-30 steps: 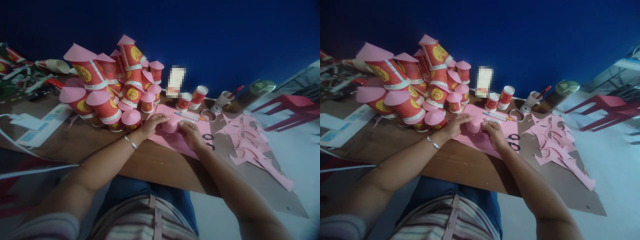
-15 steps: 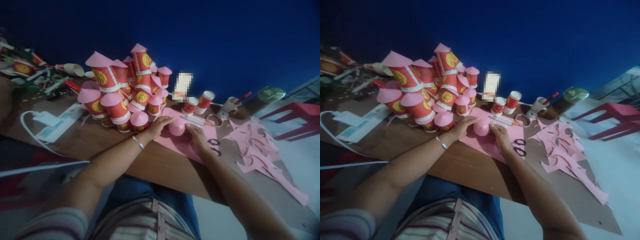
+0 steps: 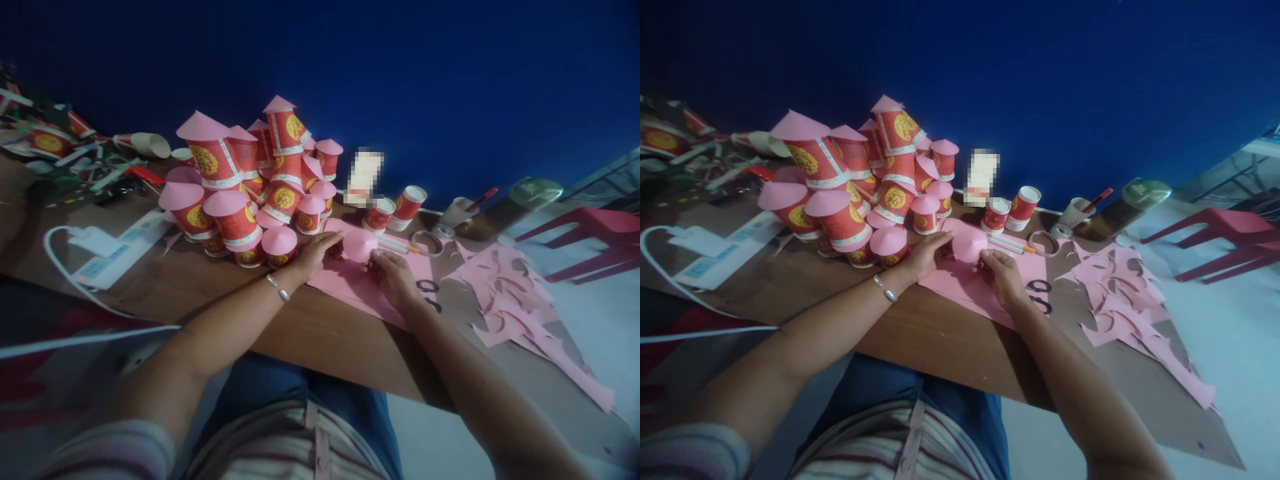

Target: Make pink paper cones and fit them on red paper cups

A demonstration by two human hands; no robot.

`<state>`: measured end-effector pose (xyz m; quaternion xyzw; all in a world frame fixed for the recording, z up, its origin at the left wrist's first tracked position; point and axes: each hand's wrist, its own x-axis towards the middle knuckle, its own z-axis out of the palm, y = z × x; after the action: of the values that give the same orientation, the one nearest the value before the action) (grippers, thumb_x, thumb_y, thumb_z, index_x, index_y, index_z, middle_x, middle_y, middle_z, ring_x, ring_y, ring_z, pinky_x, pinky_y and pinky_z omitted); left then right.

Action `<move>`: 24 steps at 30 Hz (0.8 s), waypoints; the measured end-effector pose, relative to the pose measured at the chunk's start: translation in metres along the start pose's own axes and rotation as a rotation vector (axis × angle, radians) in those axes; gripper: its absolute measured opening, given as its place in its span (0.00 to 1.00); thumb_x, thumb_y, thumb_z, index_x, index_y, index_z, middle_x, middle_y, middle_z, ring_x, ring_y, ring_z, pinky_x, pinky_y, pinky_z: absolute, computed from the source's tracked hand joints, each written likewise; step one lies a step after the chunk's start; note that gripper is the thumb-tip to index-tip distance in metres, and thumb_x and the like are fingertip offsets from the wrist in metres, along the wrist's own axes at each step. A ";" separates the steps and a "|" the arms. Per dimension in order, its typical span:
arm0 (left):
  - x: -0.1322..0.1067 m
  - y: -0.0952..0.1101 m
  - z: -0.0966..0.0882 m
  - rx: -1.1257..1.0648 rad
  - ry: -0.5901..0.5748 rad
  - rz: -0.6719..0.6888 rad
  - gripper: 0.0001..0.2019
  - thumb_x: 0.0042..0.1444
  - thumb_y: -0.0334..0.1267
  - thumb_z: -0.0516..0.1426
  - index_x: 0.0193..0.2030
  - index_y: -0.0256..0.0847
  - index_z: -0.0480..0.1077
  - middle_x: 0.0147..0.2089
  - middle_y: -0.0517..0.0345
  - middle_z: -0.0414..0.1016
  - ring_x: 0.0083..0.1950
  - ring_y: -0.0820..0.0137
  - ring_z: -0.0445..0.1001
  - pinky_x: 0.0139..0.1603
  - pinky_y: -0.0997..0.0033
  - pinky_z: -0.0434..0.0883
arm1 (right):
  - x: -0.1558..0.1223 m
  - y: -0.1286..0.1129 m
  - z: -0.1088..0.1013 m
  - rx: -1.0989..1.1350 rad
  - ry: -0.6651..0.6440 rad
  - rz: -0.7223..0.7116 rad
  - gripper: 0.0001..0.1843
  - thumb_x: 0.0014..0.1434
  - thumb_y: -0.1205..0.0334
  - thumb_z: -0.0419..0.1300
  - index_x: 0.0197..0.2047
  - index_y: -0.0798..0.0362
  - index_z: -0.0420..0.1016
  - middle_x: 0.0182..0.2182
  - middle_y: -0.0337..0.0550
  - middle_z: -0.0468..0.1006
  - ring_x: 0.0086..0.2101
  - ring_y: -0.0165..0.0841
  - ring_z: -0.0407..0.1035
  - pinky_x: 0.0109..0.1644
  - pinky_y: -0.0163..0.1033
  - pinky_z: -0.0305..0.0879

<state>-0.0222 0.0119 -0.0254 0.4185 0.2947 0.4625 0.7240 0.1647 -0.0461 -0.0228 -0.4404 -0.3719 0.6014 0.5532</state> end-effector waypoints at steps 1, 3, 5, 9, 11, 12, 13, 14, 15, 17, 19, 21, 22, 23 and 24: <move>0.001 0.000 -0.001 -0.024 0.009 0.005 0.22 0.47 0.55 0.70 0.27 0.37 0.72 0.24 0.60 0.72 0.26 0.75 0.69 0.29 0.74 0.65 | 0.000 0.000 0.000 0.010 -0.001 0.011 0.18 0.47 0.47 0.76 0.28 0.51 0.79 0.23 0.38 0.78 0.25 0.31 0.70 0.30 0.37 0.65; 0.002 -0.001 -0.002 -0.073 0.030 0.001 0.21 0.46 0.55 0.70 0.31 0.36 0.75 0.26 0.59 0.74 0.27 0.75 0.70 0.30 0.74 0.67 | 0.000 -0.001 -0.001 0.020 -0.010 0.026 0.18 0.48 0.47 0.76 0.28 0.51 0.78 0.23 0.39 0.78 0.25 0.31 0.70 0.29 0.37 0.64; 0.003 -0.001 -0.002 -0.113 0.033 -0.023 0.22 0.47 0.55 0.70 0.35 0.36 0.76 0.28 0.59 0.75 0.28 0.74 0.71 0.30 0.74 0.68 | 0.000 0.000 -0.001 0.020 -0.026 0.026 0.18 0.48 0.46 0.75 0.28 0.51 0.78 0.24 0.40 0.78 0.25 0.32 0.70 0.29 0.37 0.64; 0.001 0.002 -0.003 -0.122 -0.007 -0.044 0.23 0.48 0.57 0.69 0.34 0.36 0.75 0.27 0.59 0.74 0.28 0.74 0.71 0.31 0.74 0.67 | -0.001 0.000 -0.001 0.009 -0.052 0.012 0.18 0.49 0.46 0.76 0.29 0.51 0.78 0.25 0.40 0.78 0.27 0.32 0.70 0.32 0.38 0.66; 0.000 0.002 -0.003 -0.064 -0.021 -0.030 0.21 0.46 0.53 0.70 0.32 0.37 0.74 0.25 0.61 0.72 0.26 0.76 0.69 0.28 0.74 0.63 | -0.001 0.001 0.000 0.005 -0.056 0.004 0.18 0.49 0.47 0.76 0.29 0.51 0.79 0.25 0.39 0.78 0.27 0.31 0.70 0.34 0.38 0.67; 0.000 0.002 -0.003 -0.032 -0.023 -0.029 0.19 0.46 0.51 0.71 0.31 0.37 0.74 0.24 0.62 0.71 0.25 0.76 0.68 0.27 0.75 0.61 | -0.001 0.001 0.000 0.005 -0.057 0.000 0.17 0.49 0.47 0.76 0.29 0.51 0.79 0.25 0.39 0.78 0.28 0.31 0.70 0.35 0.38 0.67; 0.000 0.002 -0.004 -0.009 -0.023 -0.031 0.18 0.45 0.48 0.72 0.31 0.37 0.74 0.23 0.63 0.71 0.25 0.77 0.67 0.26 0.75 0.60 | -0.001 0.001 0.000 0.006 -0.059 -0.003 0.17 0.49 0.47 0.76 0.29 0.51 0.80 0.25 0.39 0.78 0.28 0.31 0.70 0.35 0.38 0.67; 0.000 0.001 -0.004 0.001 -0.022 -0.036 0.17 0.44 0.46 0.72 0.32 0.37 0.73 0.23 0.63 0.71 0.24 0.77 0.67 0.26 0.75 0.60 | -0.002 0.000 0.000 0.008 -0.062 -0.001 0.17 0.49 0.47 0.76 0.29 0.51 0.80 0.25 0.39 0.78 0.28 0.31 0.70 0.35 0.38 0.67; 0.000 0.000 -0.005 -0.005 -0.021 -0.041 0.17 0.44 0.45 0.72 0.32 0.37 0.73 0.24 0.63 0.71 0.25 0.77 0.67 0.27 0.76 0.60 | -0.002 0.000 0.000 0.012 -0.063 0.003 0.17 0.49 0.47 0.76 0.29 0.51 0.80 0.25 0.39 0.78 0.28 0.31 0.70 0.35 0.38 0.66; 0.001 -0.001 -0.007 -0.042 -0.026 -0.050 0.17 0.45 0.44 0.72 0.33 0.37 0.73 0.25 0.63 0.71 0.25 0.77 0.68 0.28 0.76 0.62 | -0.003 -0.001 0.001 0.018 -0.065 0.010 0.17 0.49 0.47 0.75 0.29 0.50 0.80 0.25 0.39 0.78 0.28 0.31 0.69 0.35 0.38 0.66; 0.002 -0.002 -0.008 -0.094 -0.031 -0.067 0.17 0.45 0.44 0.72 0.33 0.37 0.73 0.25 0.63 0.72 0.26 0.76 0.70 0.29 0.75 0.66 | -0.004 -0.002 0.002 0.010 -0.073 0.009 0.16 0.49 0.48 0.76 0.29 0.50 0.80 0.26 0.39 0.78 0.28 0.31 0.69 0.35 0.38 0.65; 0.002 -0.001 -0.008 -0.148 -0.030 -0.074 0.17 0.44 0.43 0.72 0.33 0.37 0.73 0.25 0.63 0.72 0.27 0.76 0.70 0.31 0.74 0.68 | -0.005 -0.002 0.003 -0.003 -0.081 0.010 0.15 0.47 0.50 0.77 0.29 0.50 0.80 0.26 0.38 0.77 0.28 0.30 0.68 0.33 0.37 0.63; 0.002 0.000 -0.007 -0.169 -0.029 -0.071 0.17 0.43 0.42 0.73 0.33 0.37 0.72 0.25 0.63 0.72 0.28 0.76 0.70 0.32 0.74 0.69 | -0.005 -0.002 0.003 -0.007 -0.083 0.011 0.14 0.46 0.52 0.77 0.29 0.50 0.80 0.26 0.38 0.77 0.28 0.30 0.67 0.32 0.37 0.62; 0.002 0.000 -0.006 -0.183 -0.028 -0.068 0.17 0.43 0.42 0.73 0.33 0.37 0.72 0.26 0.63 0.72 0.28 0.76 0.70 0.32 0.74 0.69 | -0.005 -0.002 0.003 -0.008 -0.082 0.012 0.14 0.46 0.53 0.77 0.29 0.50 0.80 0.26 0.38 0.78 0.28 0.29 0.66 0.32 0.36 0.61; 0.001 0.001 -0.005 -0.190 -0.026 -0.065 0.17 0.42 0.41 0.73 0.33 0.37 0.72 0.25 0.63 0.72 0.28 0.75 0.70 0.32 0.74 0.70 | -0.004 -0.001 0.002 -0.006 -0.079 0.010 0.13 0.46 0.54 0.77 0.29 0.50 0.80 0.26 0.38 0.78 0.27 0.29 0.66 0.32 0.36 0.61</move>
<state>-0.0266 0.0151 -0.0268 0.3439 0.2533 0.4591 0.7790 0.1628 -0.0503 -0.0203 -0.4197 -0.3932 0.6201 0.5337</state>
